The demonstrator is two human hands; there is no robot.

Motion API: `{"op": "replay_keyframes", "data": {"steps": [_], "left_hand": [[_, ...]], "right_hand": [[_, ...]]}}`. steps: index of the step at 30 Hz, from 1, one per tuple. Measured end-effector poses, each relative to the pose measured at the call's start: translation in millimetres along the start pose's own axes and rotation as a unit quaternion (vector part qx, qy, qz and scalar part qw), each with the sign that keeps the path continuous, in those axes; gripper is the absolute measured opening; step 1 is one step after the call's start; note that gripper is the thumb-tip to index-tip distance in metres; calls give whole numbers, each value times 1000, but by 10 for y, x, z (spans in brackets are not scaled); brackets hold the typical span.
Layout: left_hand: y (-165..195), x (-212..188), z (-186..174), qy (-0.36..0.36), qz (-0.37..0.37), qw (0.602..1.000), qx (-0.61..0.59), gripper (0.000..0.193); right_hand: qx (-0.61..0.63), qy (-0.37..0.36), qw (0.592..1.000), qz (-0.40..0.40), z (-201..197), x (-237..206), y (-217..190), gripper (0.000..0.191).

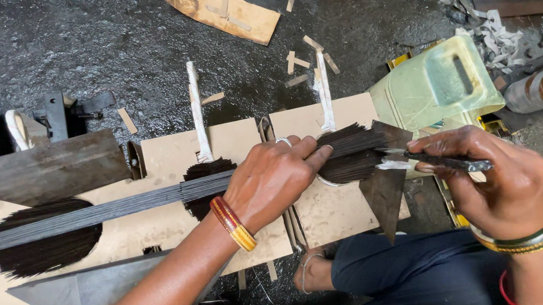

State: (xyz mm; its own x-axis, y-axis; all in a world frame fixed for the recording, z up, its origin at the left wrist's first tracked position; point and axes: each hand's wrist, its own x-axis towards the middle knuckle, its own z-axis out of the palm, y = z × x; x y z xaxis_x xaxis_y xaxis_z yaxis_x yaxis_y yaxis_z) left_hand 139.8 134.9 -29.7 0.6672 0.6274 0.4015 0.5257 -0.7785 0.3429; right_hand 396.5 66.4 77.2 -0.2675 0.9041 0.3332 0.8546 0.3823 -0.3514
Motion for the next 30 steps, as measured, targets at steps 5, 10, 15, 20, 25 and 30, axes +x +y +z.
{"op": "replay_keyframes", "data": {"steps": [5,10,15,20,25,30], "left_hand": [[9,8,-11,-4,-3,1000,4,39],[22,3,-33,5,15,999,47,39],[27,6,12,-6,15,998,67,35],[35,8,40,13,22,998,65,36],[44,13,-1,-16,21,998,65,39],[30,21,40,-10,47,997,59,39]], "right_hand": [[-10,-27,999,-35,22,132,2,19],[-1,-53,998,-44,49,153,5,26],[-10,-14,999,-37,117,-63,-97,26],[-10,-28,999,-26,250,70,-27,20],[-6,-73,997,-32,340,131,35,25],[20,-36,997,-62,356,-88,5,40]]}}
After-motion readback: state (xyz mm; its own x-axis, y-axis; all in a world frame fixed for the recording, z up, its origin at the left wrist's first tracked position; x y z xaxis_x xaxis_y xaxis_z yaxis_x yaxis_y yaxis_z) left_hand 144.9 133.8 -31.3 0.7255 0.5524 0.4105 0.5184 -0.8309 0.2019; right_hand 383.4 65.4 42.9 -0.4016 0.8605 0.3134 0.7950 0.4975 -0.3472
